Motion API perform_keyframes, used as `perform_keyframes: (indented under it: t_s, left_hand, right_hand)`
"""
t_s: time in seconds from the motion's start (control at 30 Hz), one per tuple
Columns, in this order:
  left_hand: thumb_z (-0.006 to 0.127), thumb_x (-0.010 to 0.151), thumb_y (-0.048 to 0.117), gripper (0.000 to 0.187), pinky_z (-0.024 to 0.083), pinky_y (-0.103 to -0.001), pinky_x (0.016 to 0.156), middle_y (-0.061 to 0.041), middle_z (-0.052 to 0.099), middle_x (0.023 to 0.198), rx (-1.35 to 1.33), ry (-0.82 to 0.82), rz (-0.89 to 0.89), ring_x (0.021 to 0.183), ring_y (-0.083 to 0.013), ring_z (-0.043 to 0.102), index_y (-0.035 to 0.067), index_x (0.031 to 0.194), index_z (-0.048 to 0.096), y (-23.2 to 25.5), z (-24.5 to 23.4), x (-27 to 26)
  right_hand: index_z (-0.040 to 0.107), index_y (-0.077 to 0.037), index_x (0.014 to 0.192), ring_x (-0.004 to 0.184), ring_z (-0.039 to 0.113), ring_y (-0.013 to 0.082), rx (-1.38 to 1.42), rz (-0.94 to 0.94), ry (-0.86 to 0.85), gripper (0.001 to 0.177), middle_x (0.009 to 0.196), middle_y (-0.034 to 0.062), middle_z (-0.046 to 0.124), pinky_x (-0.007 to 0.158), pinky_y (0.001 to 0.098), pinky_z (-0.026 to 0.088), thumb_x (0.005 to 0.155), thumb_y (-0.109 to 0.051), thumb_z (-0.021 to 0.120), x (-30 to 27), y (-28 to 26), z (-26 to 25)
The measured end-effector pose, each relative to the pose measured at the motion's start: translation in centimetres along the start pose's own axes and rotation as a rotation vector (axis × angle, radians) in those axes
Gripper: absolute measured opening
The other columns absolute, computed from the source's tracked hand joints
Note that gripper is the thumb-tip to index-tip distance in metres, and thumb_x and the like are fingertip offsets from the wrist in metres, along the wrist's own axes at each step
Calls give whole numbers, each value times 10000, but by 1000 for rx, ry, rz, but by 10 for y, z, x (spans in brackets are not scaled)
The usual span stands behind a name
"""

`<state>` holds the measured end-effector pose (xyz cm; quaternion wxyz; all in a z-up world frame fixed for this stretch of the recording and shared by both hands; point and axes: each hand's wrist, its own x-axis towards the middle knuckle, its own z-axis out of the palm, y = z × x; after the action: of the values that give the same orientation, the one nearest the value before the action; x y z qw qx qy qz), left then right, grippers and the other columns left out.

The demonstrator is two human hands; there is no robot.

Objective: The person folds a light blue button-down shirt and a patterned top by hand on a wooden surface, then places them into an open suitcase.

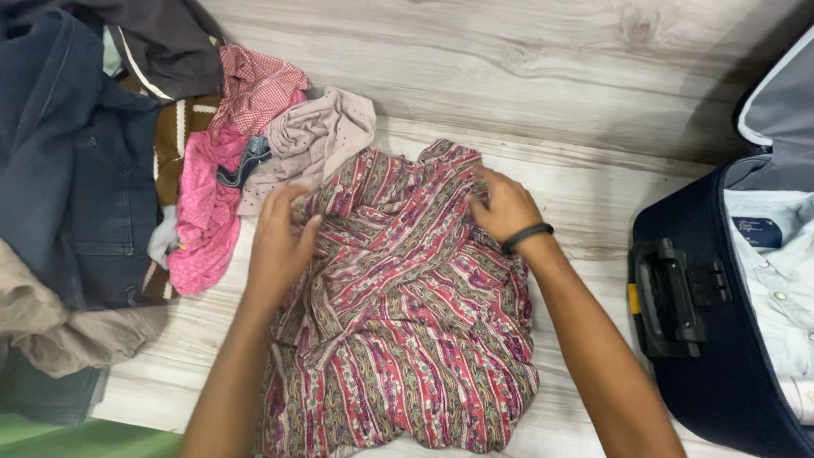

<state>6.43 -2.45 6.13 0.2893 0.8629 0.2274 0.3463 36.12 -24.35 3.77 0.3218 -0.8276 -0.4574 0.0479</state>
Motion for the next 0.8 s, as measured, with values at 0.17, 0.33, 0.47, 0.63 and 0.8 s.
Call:
perform_keyframes:
  t_s: [0.17, 0.33, 0.47, 0.63, 0.8]
  left_hand:
    - [784, 840, 112, 267, 531, -484, 795, -185, 718, 1079, 284, -276, 26, 928, -386, 689, 55, 1096, 735, -14, 37, 54]
    - [783, 832, 99, 183, 555, -441, 804, -230, 723, 987, 64, -15, 68, 904, -378, 711, -10, 970, 730, -39, 43, 81]
    - [776, 900, 51, 129, 557, -354, 727, -167, 715, 953, -126, 75, -28, 832, -272, 736, -16, 949, 678, -28, 41, 113]
    - [748, 986, -23, 137, 563, -235, 725, -54, 644, 1024, -467, 166, 77, 898, -98, 710, -23, 1022, 615, 3, 45, 155]
    - [717, 1012, -74, 174, 549, -212, 865, -18, 585, 1117, -729, 124, 93, 1016, -78, 645, -10, 1093, 577, 19, 42, 141]
  right_hand:
    - [513, 119, 1342, 1022, 649, 503, -204, 126, 80, 896, 1143, 335, 653, 850, 534, 531, 642, -278, 909, 74, 22, 37]
    - [788, -132, 1047, 881, 717, 345, -133, 237, 32, 258, 909, 155, 739, 802, 445, 567, 801, -211, 810, 73, 27, 16]
    - [771, -83, 1004, 743, 662, 276, -59, -129, 465, 223, 837, 110, 647, 668, 392, 557, 802, 9, 759, 71, 21, -38]
    - [712, -8, 1138, 891, 629, 92, 191, -356, 666, 257, 1097, 68, 576, 733, 237, 623, 978, 191, 690, 76, -8, -104]
    - [680, -8, 1165, 921, 626, 45, 501, -278, 565, 235, 1107, 8, 540, 829, 190, 599, 1027, 174, 734, 44, -26, -120]
